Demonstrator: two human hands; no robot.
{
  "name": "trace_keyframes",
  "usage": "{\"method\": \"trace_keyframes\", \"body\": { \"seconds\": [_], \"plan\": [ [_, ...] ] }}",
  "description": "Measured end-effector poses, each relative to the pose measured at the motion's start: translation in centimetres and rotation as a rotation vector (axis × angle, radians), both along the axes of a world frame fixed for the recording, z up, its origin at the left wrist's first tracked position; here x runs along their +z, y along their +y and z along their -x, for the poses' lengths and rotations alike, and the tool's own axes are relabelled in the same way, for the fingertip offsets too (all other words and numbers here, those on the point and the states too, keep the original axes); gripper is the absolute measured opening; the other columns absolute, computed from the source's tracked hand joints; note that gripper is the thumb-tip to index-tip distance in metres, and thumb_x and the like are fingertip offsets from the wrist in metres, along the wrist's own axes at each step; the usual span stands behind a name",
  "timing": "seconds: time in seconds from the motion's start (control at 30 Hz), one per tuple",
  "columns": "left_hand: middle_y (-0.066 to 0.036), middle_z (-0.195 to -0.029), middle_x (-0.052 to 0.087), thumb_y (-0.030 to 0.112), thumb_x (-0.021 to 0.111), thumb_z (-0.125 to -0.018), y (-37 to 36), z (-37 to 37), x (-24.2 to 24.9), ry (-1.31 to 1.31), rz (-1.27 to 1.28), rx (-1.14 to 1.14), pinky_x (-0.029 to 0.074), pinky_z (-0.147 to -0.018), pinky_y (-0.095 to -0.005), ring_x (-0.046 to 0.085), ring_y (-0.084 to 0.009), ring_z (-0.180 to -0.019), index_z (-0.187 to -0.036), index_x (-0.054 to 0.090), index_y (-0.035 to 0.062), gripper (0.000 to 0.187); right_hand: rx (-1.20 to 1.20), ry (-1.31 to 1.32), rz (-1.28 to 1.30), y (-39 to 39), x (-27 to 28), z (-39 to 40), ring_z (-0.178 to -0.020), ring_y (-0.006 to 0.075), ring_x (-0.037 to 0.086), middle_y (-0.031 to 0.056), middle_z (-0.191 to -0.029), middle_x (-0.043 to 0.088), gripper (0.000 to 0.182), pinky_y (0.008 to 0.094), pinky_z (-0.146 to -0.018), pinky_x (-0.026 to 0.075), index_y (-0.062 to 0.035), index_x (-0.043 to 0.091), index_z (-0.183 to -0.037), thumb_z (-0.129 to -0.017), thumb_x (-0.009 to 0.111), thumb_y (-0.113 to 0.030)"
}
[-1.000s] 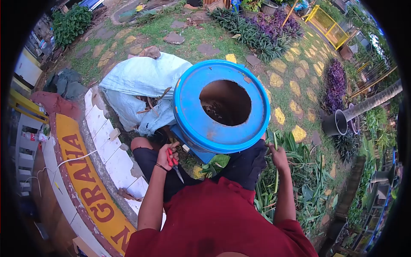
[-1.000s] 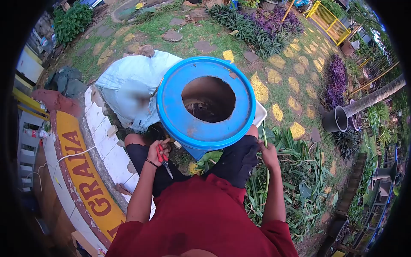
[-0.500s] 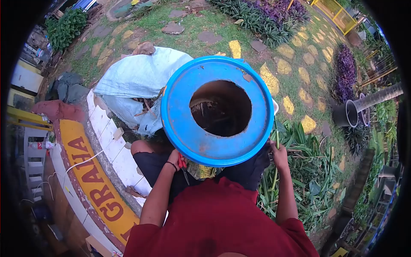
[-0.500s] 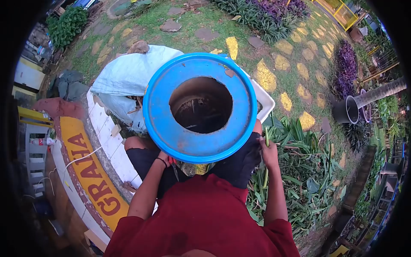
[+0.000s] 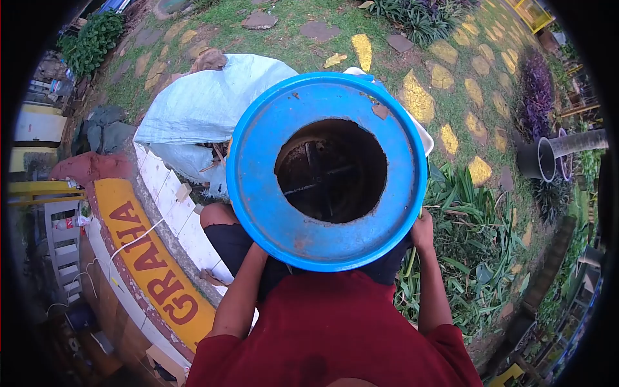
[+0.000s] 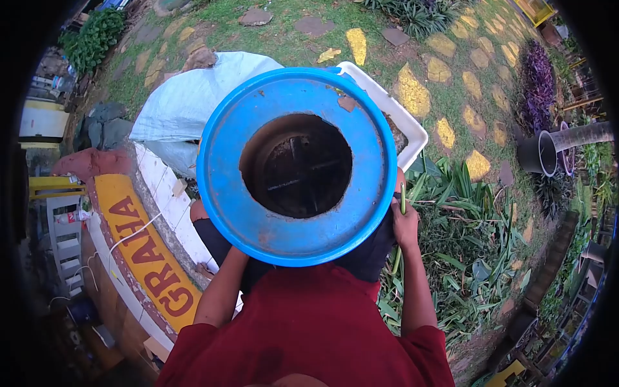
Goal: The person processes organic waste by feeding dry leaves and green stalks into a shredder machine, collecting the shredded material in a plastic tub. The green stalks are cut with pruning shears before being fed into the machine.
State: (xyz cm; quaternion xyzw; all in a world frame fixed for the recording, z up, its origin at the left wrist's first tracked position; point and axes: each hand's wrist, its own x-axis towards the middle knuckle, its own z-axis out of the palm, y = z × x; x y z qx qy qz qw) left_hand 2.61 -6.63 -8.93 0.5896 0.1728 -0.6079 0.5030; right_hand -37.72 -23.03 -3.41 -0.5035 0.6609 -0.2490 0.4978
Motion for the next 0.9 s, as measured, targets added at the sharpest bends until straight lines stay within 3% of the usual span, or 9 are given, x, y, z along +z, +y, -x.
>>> {"method": "trace_keyframes", "body": {
  "seconds": [0.27,0.47,0.57,0.63,0.7,0.73,0.77,0.83,0.9],
  "plan": [
    [-0.006,-0.075,0.069,0.041,0.051,-0.1,0.3,0.2,0.6,-0.001,-0.027,-0.036,0.052,-0.052,-0.034,0.065,-0.0155,-0.062,-0.099,0.066,0.0119,0.033,0.049,0.121,0.014,-0.8,0.6,-0.4,-0.071,0.013,0.052,0.0086,-0.074,0.062,0.038,0.0343,-0.07,0.047,0.0076,0.065,-0.098,-0.101,0.058,-0.03],
    [-0.006,-0.075,0.068,0.041,0.051,-0.1,0.3,0.2,0.9,-0.005,-0.027,-0.064,0.052,-0.052,-0.0341,0.064,-0.0154,-0.061,-0.098,0.065,0.012,0.033,0.049,0.066,-0.034,-1.8,0.3,0.7,-0.062,0.0091,0.046,0.0015,-0.067,0.055,0.042,0.0294,-0.059,0.04,0.0056,0.067,-0.096,-0.104,0.052,-0.033],
    [-0.006,-0.074,0.068,0.041,0.051,-0.1,0.3,0.3,1.1,-0.008,-0.026,-0.069,0.051,-0.052,-0.0342,0.064,-0.0154,-0.06,-0.097,0.065,0.012,0.033,-0.18,-0.159,0.013,-5.0,11.4,-0.1,-0.05,0.0034,0.032,-0.0051,-0.062,0.04,0.048,0.023,-0.045,0.026,-0.0037,0.067,-0.097,-0.107,0.043,-0.044],
    [-0.006,-0.074,0.068,0.041,0.051,-0.1,0.2,0.2,1.0,-0.008,-0.016,-0.076,0.051,-0.051,-0.0342,0.063,-0.0153,-0.06,-0.097,0.065,0.012,0.032,-0.242,-0.357,0.25,-6.3,19.2,0.7,-0.045,0.0034,0.032,-0.0031,-0.064,0.045,0.051,0.0209,-0.04,0.026,-0.0015,0.064,-0.099,-0.108,0.04,-0.045],
    [-0.005,-0.074,0.068,0.041,0.051,-0.1,0.0,0.3,1.2,-0.011,-0.004,-0.076,0.051,-0.051,-0.0342,0.063,-0.0153,-0.06,-0.097,0.065,0.0121,0.032,-0.081,-0.527,0.429,-6.8,27.3,2.0,-0.042,0.0049,0.031,-0.0003,-0.064,0.046,0.054,0.0183,-0.038,0.033,-0.0024,0.061,-0.101,-0.109,0.032,-0.047],
    [-0.005,-0.074,0.068,0.041,0.05,-0.1,-0.1,0.4,1.6,-0.014,0.004,-0.076,0.051,-0.051,-0.0343,0.063,-0.0153,-0.06,-0.097,0.065,0.0121,0.032,0.108,-0.678,0.49,-6.9,31.3,2.9,-0.044,0.0045,0.035,0.0031,-0.067,0.048,0.052,0.0182,-0.045,0.042,-0.0023,0.058,-0.102,-0.109,0.031,-0.046],
    [-0.005,-0.074,0.067,0.041,0.05,-0.1,-0.2,0.5,2.0,-0.015,0.008,-0.079,0.051,-0.051,-0.0343,0.063,-0.0153,-0.059,-0.096,0.065,0.0121,0.032,0.135,-0.691,0.567,-6.9,34.4,4.4,-0.047,0.0064,0.037,0.0046,-0.069,0.048,0.059,0.0209,-0.049,0.043,-0.0019,0.059,-0.1,-0.108,0.026,-0.05],
    [-0.005,-0.074,0.067,0.041,0.05,-0.1,-0.6,0.7,3.5,-0.024,0.019,-0.101,0.051,-0.051,-0.0343,0.063,-0.0152,-0.059,-0.096,0.065,0.0121,0.032,0.188,-0.69,0.749,-7.2,39.3,4.2,-0.069,0.0141,0.044,0.0086,-0.08,0.048,0.056,0.0379,-0.082,0.04,-0.001,0.058,-0.096,-0.105,0.029,-0.048],
    [-0.005,-0.074,0.067,0.041,0.05,-0.1,-0.3,0.7,3.7,-0.023,0.027,-0.12,0.051,-0.051,-0.0344,0.062,-0.0152,-0.059,-0.096,0.065,0.0122,0.032,0.388,-0.619,0.818,-7.9,42.3,1.7,-0.083,0.0188,0.044,0.0104,-0.085,0.047,0.054,0.0447,-0.093,0.034,-0.0005,0.058,-0.096,-0.103,0.031,-0.046]
  ]
}}
